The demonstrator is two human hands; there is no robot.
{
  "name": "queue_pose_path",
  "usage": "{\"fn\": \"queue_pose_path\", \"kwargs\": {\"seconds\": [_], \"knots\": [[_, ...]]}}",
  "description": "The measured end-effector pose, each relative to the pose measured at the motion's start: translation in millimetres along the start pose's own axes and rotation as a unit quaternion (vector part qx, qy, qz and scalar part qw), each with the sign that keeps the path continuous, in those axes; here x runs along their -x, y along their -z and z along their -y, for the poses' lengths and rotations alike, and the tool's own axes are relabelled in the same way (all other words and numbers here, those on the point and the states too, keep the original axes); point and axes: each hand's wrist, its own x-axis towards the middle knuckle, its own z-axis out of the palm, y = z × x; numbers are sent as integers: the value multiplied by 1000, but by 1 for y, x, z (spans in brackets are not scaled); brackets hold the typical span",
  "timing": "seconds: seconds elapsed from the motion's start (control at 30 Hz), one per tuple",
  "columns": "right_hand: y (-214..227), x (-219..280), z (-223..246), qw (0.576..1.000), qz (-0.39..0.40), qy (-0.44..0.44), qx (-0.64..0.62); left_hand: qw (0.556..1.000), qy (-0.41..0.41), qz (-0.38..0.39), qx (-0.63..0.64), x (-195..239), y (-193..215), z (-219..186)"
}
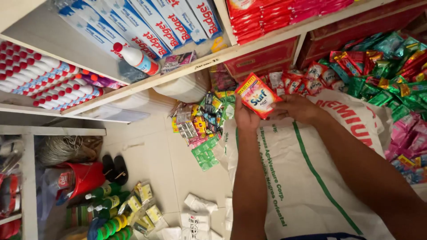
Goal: Picking up individual detergent sachets from the floor and shelves and placing them into a large white plastic bag.
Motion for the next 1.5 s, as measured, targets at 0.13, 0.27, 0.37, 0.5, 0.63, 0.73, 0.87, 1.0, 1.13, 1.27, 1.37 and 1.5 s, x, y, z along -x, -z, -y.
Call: {"fn": "queue_pose_path", "kwargs": {"seconds": [0.13,0.27,0.37,0.5,0.63,0.73,0.87,1.0,1.13,1.27,1.37,1.5], "knots": [[-9,-1,-1,999,4,0,-33,999,-31,32,-28,9,-24,-6],[0,-3,3,998,-5,15,53,992,-73,36,-92,1,-9,-3],[-1,-4,9,984,-50,126,113,989,-63,39,-127,12,-16,4],[13,-2,4,984,-45,150,88,987,-52,48,-146,8,-8,15],[6,4,10,989,-25,145,8,987,-12,56,-150,3,3,17],[-5,10,16,990,-19,130,-49,988,1,60,-140,6,-6,13],[-11,6,11,988,-10,128,-82,997,24,38,-55,-1,9,13],[-32,22,29,985,-10,124,-122,996,3,87,-1,10,-28,5],[-49,47,46,891,-157,301,301,986,75,82,126,-2,11,36],[-51,59,48,720,-171,433,515,978,127,-2,165,12,-8,49],[-66,48,28,649,-153,466,582,974,151,-107,133,51,-74,46],[-37,7,-16,747,-88,317,578,975,160,-92,123,49,-78,41]]}}
